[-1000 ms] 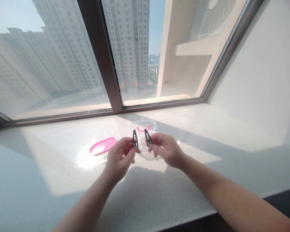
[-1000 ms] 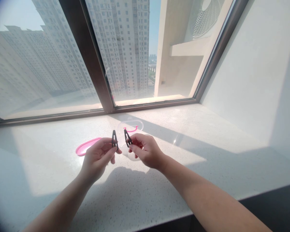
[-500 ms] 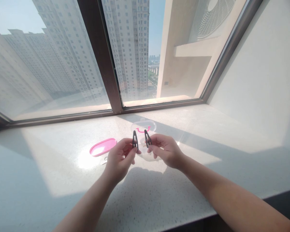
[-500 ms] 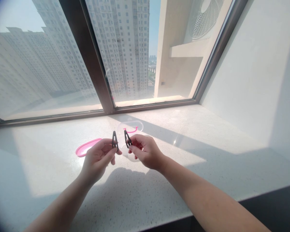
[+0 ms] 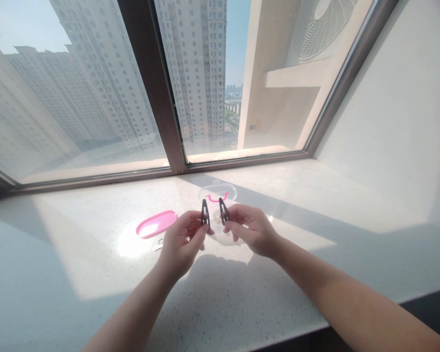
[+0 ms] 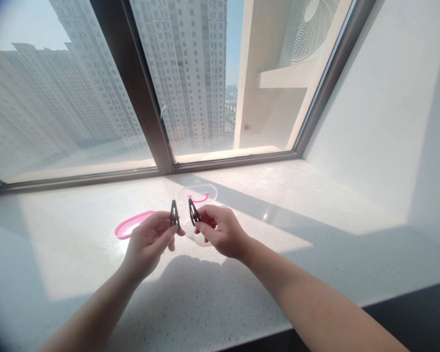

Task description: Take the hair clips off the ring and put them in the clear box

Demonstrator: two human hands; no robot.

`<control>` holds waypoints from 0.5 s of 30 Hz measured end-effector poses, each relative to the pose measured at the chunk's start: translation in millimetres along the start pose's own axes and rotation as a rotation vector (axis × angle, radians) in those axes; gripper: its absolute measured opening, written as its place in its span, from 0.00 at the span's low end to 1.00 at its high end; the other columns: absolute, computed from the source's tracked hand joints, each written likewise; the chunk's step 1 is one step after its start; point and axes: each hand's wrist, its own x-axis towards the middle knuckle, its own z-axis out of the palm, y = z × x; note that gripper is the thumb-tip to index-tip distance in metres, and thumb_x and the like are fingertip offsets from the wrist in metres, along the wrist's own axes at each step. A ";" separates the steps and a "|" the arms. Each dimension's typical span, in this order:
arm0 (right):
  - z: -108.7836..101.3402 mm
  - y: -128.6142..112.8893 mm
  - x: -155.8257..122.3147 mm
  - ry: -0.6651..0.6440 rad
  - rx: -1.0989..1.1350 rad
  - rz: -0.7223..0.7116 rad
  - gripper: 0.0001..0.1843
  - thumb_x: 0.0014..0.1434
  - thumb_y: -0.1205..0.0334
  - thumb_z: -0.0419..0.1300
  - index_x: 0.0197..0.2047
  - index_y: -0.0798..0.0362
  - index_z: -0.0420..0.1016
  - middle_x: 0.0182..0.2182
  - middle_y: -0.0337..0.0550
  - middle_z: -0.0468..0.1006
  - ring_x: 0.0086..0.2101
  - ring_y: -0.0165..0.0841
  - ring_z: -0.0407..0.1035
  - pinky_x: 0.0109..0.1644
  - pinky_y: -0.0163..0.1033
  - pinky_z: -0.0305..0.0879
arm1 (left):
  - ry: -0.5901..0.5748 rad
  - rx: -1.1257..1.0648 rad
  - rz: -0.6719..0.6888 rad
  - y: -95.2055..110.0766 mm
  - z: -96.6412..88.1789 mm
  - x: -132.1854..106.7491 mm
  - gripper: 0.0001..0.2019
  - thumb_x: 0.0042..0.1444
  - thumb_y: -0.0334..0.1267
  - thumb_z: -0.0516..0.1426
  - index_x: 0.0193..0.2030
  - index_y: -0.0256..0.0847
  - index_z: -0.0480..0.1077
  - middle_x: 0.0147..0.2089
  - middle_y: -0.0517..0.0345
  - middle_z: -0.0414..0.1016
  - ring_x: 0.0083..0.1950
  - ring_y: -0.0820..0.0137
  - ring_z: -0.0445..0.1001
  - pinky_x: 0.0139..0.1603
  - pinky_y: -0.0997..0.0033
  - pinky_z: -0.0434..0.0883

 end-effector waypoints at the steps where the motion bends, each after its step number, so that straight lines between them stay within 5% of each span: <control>1: 0.0 -0.3 0.0 0.002 0.000 0.000 0.07 0.58 0.71 0.58 0.41 0.57 0.75 0.28 0.42 0.76 0.25 0.28 0.68 0.26 0.33 0.69 | -0.003 0.001 0.003 -0.6 -0.3 -0.1 0.07 0.59 0.34 0.56 0.44 0.36 0.69 0.33 0.52 0.78 0.25 0.73 0.72 0.24 0.73 0.70; 15: -0.2 -0.3 0.0 -0.001 -0.007 -0.010 0.08 0.59 0.71 0.57 0.41 0.57 0.74 0.28 0.43 0.77 0.25 0.28 0.69 0.26 0.33 0.69 | 0.004 0.007 0.000 -0.6 0.4 -0.5 0.08 0.59 0.35 0.56 0.44 0.35 0.68 0.32 0.53 0.78 0.25 0.73 0.72 0.23 0.73 0.70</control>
